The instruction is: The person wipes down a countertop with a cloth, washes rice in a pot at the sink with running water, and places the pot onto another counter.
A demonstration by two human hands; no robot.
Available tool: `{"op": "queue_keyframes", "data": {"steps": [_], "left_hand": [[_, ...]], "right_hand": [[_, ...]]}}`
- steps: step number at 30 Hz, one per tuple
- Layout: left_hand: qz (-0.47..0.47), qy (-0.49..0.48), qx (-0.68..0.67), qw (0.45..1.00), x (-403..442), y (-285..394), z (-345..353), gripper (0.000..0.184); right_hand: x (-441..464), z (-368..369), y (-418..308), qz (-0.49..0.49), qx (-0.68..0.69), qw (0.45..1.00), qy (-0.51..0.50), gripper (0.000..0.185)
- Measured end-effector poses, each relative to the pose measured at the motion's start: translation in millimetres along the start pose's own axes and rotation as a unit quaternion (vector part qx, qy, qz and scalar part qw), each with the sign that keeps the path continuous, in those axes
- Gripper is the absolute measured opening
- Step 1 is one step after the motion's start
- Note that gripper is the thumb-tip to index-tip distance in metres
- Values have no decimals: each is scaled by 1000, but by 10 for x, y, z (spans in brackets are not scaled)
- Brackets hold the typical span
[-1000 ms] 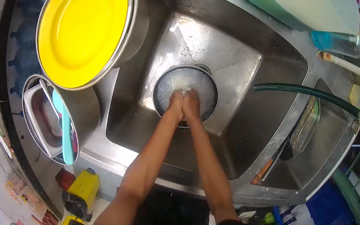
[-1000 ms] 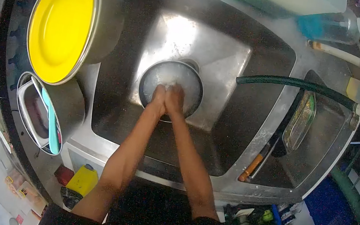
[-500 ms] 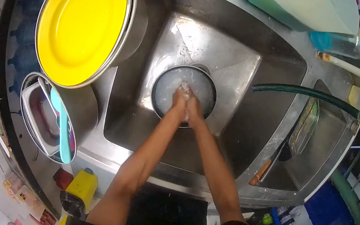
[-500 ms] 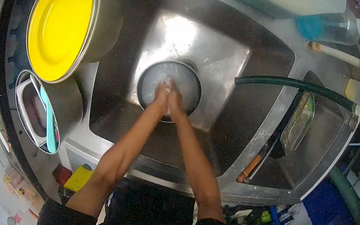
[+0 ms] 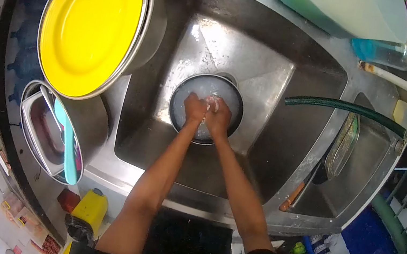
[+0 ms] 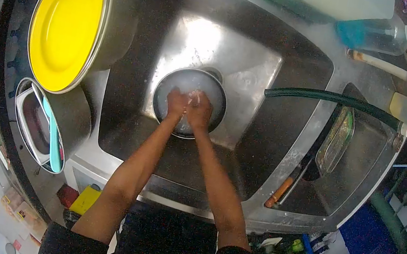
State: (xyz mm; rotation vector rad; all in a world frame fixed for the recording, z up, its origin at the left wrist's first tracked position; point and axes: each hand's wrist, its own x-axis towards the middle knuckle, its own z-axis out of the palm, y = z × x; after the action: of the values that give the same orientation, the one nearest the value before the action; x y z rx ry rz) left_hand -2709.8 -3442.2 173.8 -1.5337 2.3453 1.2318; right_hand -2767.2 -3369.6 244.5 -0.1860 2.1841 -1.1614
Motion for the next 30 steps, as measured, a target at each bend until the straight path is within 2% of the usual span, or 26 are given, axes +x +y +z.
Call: {"op": "queue_keyframes", "data": {"steps": [1,2,3,5,6,7,8,9,10,11,13,15,16,17,18,19,21,22,23,24,25,26,27,30], "left_hand": [[0,1,2,1000,-10,3,-64,19],[149,9,34,988,-4,55,-172,14],[291,14,66,954,-32,101,-267,10],[277,-11,105,955,-21,249,-373,9],[263,-39,143,953,-41,315,-416,8],[263,-40,143,953,-29,350,-460,8],[258,-99,226,934,11,339,-523,10],[249,-156,305,906,49,346,-558,12],[247,-158,306,906,66,276,-494,12],[225,-126,310,915,94,177,-396,14],[204,-93,314,922,88,165,-342,17],[32,-166,276,946,44,443,-463,25],[32,-166,275,947,57,385,-414,25],[14,-206,284,936,71,281,-343,30],[-5,-246,294,924,84,182,-268,34],[-4,-246,294,924,69,195,-282,34],[-45,-203,229,951,21,227,-295,46],[-45,-204,230,951,21,183,-273,46],[-116,-174,172,963,41,64,-203,45],[-185,-141,112,966,69,-57,-137,45],[-185,-142,113,966,86,-310,8,45],[-191,-160,-16,968,149,-612,191,51],[-191,-168,-81,964,158,-658,234,54],[-229,-166,-215,935,58,-505,164,61]], "right_hand": [[-15,-54,-87,-44,-35,998,9,23],[11,-64,-112,-91,-68,993,18,18],[39,-49,-90,-91,-67,994,15,18],[196,-25,-17,-237,-164,957,-8,18],[225,-52,-3,-234,-164,958,-9,18],[266,-102,-90,-250,-263,932,-24,18],[314,-107,-162,-265,-356,895,-39,20],[373,-114,-235,-267,-355,895,-39,20],[397,-120,-268,-180,-396,894,-107,21],[411,-114,-282,-92,-431,881,-174,22],[410,-117,-305,-80,-435,880,-171,26],[469,-106,-236,-68,-442,879,-166,29],[538,-46,-87,2,-435,882,-183,35],[574,-3,26,74,-425,880,-200,41],[594,31,142,74,-425,880,-200,41],[602,40,147,87,-407,891,-183,46],[605,13,175,100,-389,901,-165,52],[528,-49,23,132,-333,924,-135,54],[487,-76,-49,163,-274,942,-103,56],[489,-48,17,162,-273,943,-103,56],[481,-8,198,147,-257,952,-82,51],[486,-21,237,139,-250,956,-69,48],[492,-33,278,130,-242,960,-57,46],[568,34,542,123,-295,931,-177,44]]}}
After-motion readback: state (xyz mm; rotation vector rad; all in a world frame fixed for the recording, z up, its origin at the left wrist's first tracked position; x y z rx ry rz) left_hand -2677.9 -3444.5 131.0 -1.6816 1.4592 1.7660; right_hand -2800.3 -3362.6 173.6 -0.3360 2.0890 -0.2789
